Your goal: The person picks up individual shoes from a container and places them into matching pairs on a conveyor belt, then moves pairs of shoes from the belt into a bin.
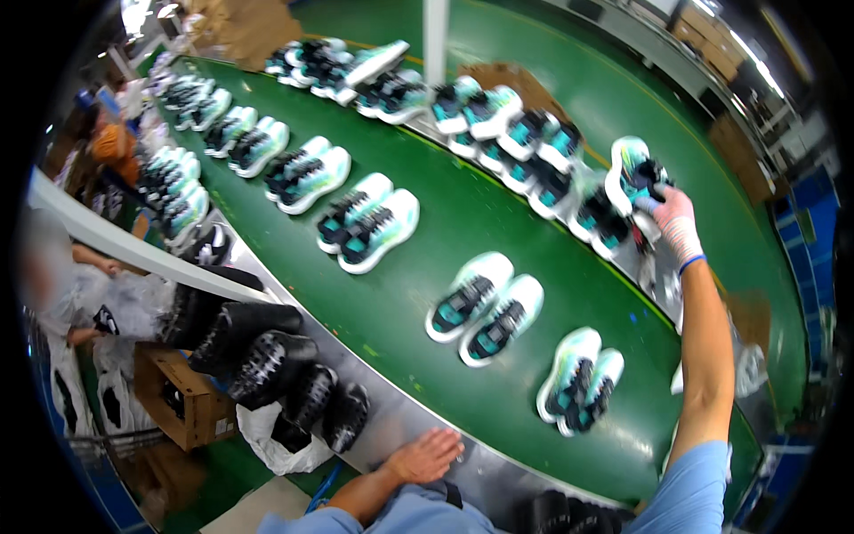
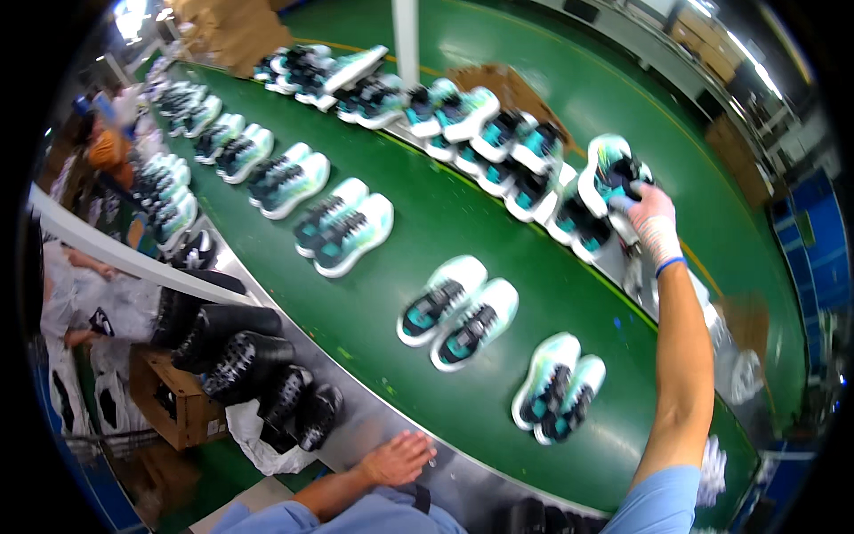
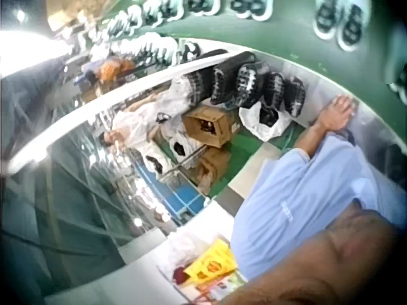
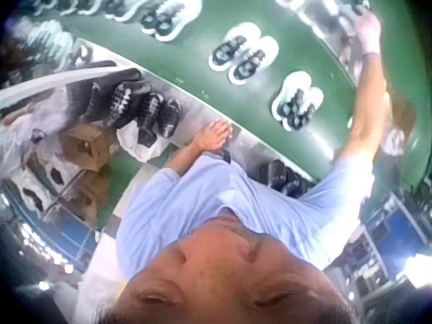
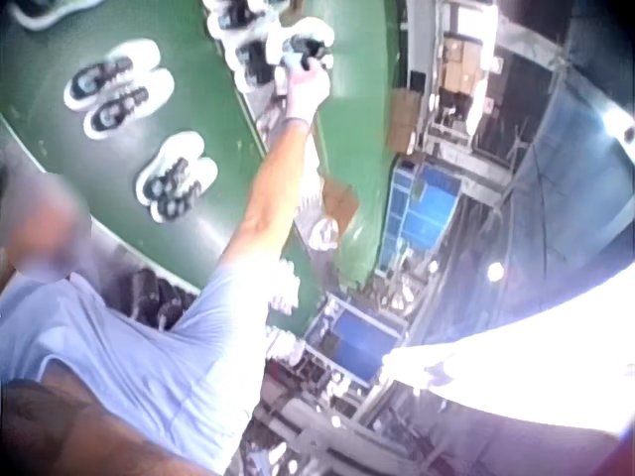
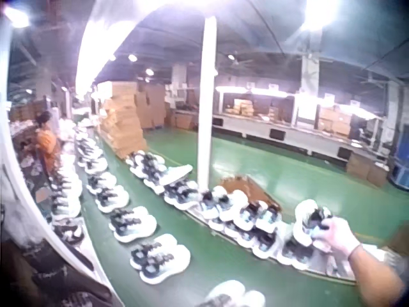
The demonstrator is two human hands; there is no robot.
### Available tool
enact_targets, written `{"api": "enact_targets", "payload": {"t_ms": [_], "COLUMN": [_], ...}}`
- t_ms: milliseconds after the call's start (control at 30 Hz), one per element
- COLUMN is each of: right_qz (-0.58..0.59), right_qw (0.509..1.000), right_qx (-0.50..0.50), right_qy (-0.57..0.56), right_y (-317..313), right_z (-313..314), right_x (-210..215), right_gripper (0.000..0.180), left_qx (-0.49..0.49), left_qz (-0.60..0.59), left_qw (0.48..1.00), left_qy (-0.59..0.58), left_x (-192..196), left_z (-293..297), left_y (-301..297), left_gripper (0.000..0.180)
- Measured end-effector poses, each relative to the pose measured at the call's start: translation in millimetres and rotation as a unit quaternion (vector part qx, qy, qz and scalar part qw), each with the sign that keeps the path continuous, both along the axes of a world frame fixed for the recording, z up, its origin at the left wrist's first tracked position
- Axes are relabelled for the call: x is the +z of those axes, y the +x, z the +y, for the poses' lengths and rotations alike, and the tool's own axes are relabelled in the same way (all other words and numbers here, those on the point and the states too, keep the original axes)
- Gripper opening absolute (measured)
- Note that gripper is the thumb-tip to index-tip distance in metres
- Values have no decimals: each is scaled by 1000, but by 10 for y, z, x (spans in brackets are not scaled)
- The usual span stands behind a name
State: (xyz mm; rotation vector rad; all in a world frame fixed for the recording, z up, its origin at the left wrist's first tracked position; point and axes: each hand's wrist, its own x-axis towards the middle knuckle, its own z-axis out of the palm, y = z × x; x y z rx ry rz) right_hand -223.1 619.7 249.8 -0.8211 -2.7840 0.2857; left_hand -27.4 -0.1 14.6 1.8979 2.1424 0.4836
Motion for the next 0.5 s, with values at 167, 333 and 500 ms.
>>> {"api": "enact_targets", "payload": {"t_ms": [167,333,500], "right_qz": [-67,-187,-231], "right_qw": [997,975,954], "right_qx": [19,-97,-171], "right_qy": [23,-71,-83], "right_y": [1393,3031,4418], "right_z": [73,61,-78], "right_x": [441,499,2], "right_gripper": [42,38,43], "left_qx": [31,14,12], "left_qz": [-8,1,27], "left_qw": [999,1000,999], "left_qy": [-1,-10,-26], "left_x": [-106,-183,-198], "left_z": [30,24,8], "left_y": [12,6,21], "left_gripper": [58,59,62]}}
